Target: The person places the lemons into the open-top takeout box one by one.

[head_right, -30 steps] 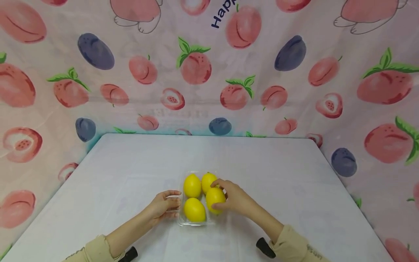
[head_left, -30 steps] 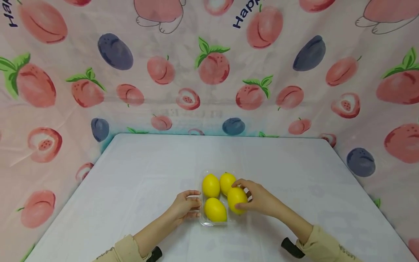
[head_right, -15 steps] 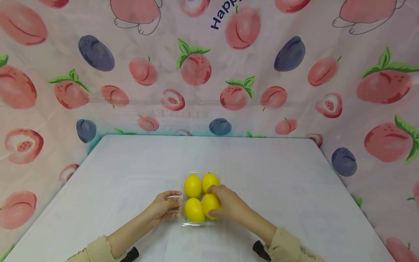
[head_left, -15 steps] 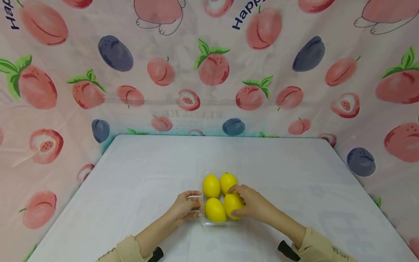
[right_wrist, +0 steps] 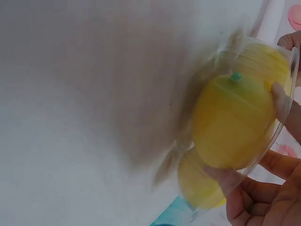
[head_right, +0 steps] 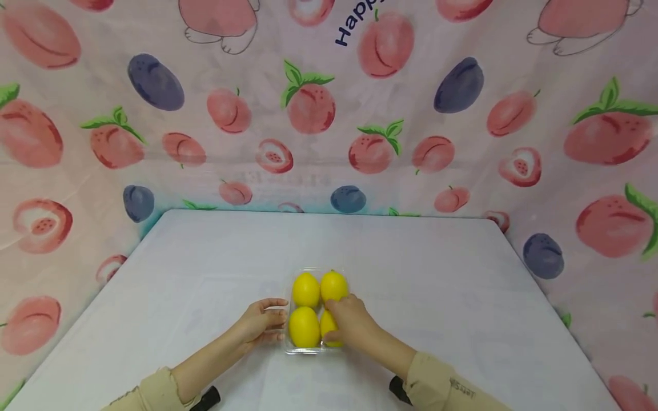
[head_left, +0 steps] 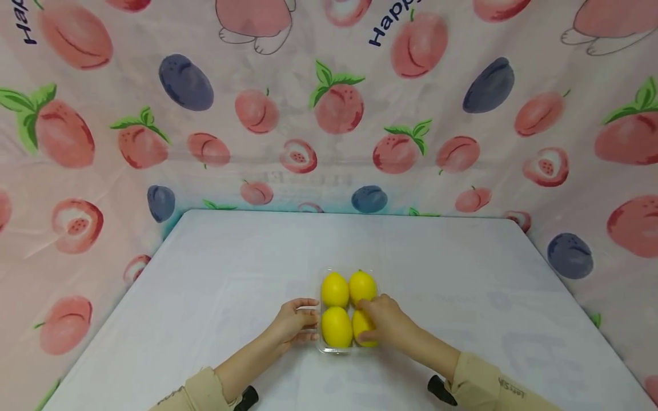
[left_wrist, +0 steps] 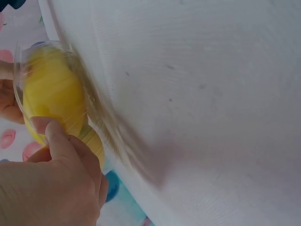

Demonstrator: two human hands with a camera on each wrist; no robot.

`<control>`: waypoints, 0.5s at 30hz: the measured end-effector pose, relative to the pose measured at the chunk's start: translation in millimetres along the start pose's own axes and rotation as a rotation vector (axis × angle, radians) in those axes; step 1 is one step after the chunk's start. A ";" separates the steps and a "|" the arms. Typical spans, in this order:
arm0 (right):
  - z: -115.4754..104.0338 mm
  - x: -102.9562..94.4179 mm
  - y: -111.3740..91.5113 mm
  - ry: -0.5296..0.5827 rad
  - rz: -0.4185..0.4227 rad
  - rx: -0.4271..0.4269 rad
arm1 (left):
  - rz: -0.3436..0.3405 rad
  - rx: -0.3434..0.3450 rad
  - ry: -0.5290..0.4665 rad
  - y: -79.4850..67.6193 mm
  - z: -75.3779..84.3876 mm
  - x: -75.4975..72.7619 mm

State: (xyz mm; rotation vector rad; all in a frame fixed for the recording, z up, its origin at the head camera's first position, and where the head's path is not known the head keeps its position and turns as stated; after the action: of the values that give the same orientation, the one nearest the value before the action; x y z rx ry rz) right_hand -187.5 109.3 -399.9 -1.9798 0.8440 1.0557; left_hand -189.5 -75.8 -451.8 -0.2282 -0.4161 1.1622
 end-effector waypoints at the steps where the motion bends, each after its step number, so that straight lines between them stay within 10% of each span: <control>1: -0.8 0.8 0.3 -0.025 0.005 -0.014 | 0.003 0.000 -0.001 0.2 -0.3 0.0; 15: -1.2 -0.5 -3.7 0.006 -0.001 -0.001 | -0.005 -0.014 0.012 -2.3 1.6 0.0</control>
State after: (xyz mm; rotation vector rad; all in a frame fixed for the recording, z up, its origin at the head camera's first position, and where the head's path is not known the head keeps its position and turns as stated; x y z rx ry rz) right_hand -184.2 110.4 -397.9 -1.9848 0.8460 1.0509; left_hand -188.3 -76.7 -449.5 -0.2454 -0.4143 1.1524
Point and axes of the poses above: each hand's wrist, its own y-axis towards the middle knuckle, its own x-axis out of the palm, z = x × y, the point moved 4 cm from there along y, towards the middle knuckle, and after that the axes turned 14 degrees about -z, right-handed, at the moved point
